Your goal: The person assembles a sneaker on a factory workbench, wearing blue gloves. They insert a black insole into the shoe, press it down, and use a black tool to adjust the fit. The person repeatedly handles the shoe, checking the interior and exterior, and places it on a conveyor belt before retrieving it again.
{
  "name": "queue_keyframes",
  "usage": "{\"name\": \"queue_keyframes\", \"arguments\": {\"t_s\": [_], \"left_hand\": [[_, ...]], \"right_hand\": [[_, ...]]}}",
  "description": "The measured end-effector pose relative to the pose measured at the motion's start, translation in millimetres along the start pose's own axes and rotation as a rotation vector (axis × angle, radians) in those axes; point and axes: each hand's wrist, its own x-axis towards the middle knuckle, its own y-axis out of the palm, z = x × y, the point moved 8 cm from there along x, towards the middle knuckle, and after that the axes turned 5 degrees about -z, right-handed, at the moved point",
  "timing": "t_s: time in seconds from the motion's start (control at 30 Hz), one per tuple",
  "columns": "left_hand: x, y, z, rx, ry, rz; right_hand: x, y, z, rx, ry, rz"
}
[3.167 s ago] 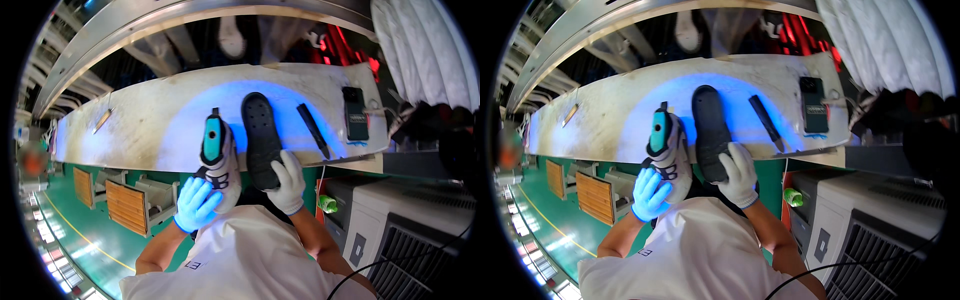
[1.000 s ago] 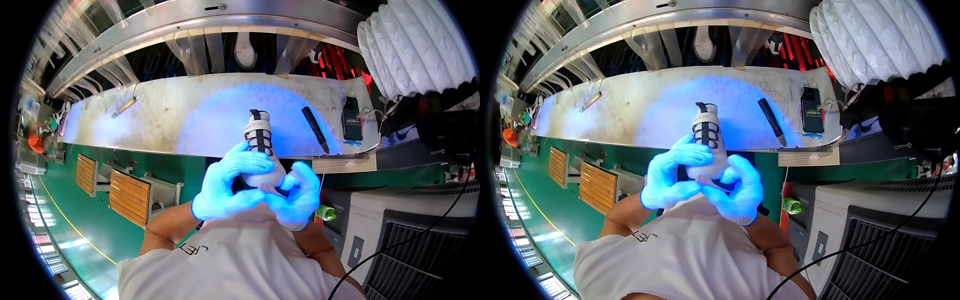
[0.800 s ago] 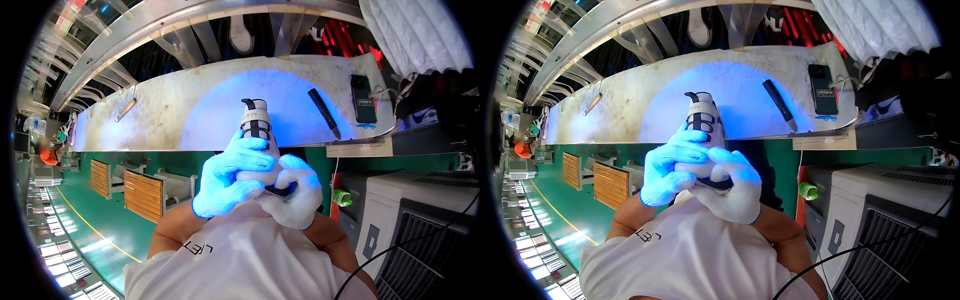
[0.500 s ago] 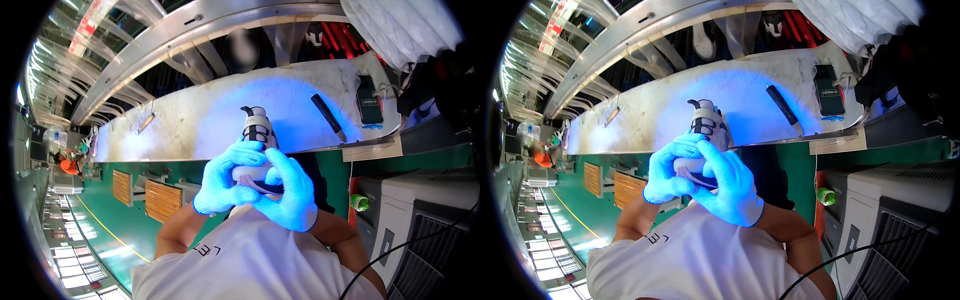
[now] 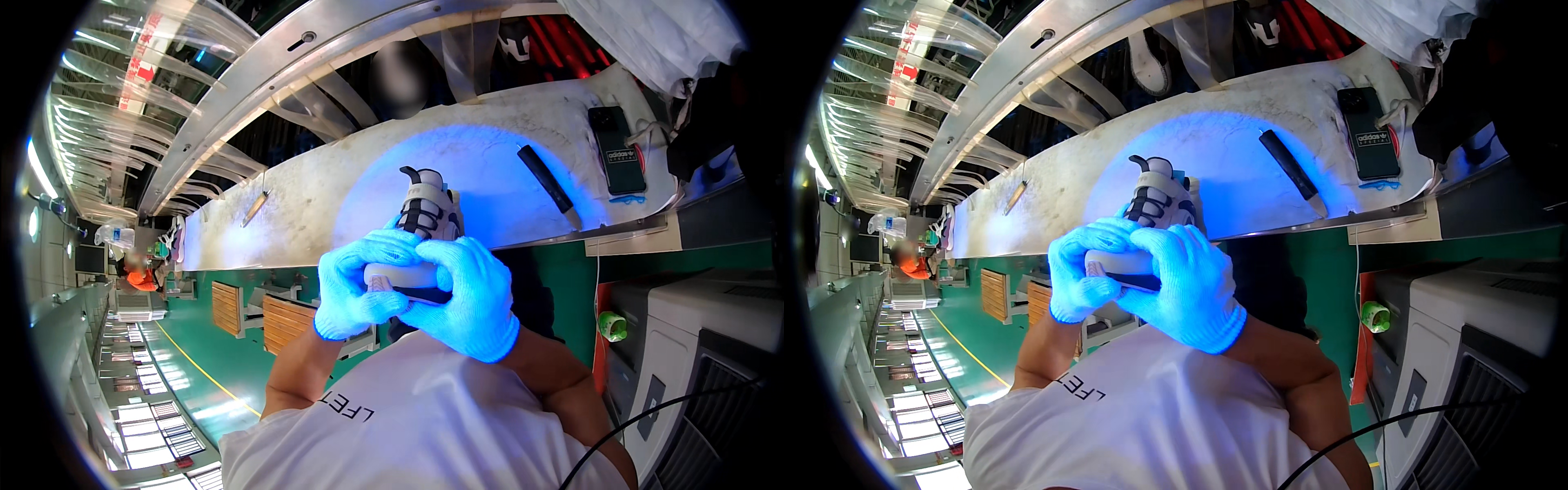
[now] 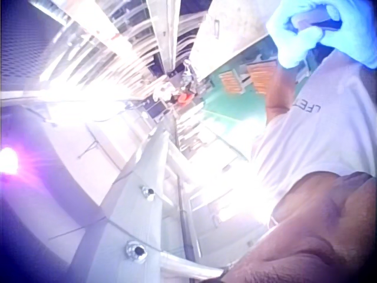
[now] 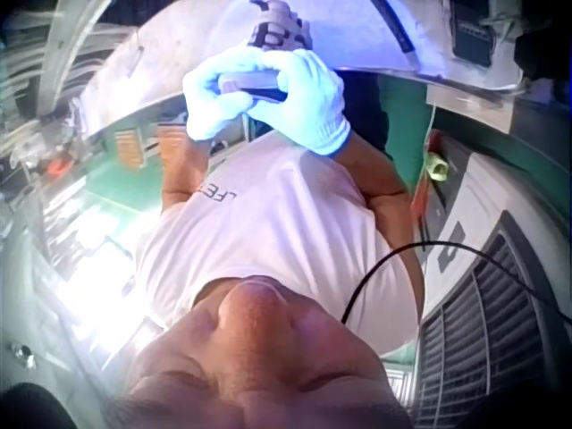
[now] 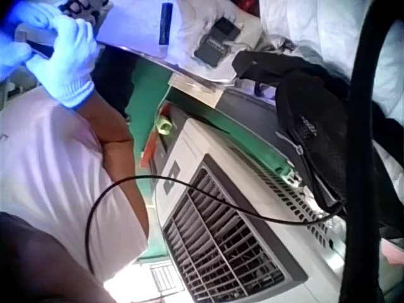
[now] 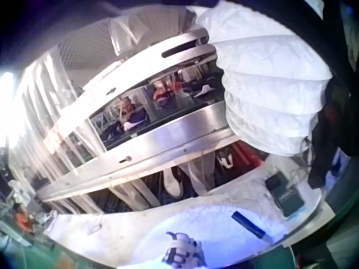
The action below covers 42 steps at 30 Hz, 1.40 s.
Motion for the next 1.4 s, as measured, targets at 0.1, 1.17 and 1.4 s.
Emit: {"name": "queue_keyframes", "arguments": {"t_s": [0.1, 1.17, 1.4], "left_hand": [[2, -6, 7, -0.078, -0.036, -0.008], [30, -48, 6, 0.074, -0.331, 0.025], [46, -39, -13, 0.508, -0.365, 0.099]], "right_hand": [[4, 6, -5, 0.003, -0.027, -0.007], [-22, 43, -61, 0.204, 0.140, 0.020], [-7, 49, -62, 0.160, 0.188, 0.062]]}}
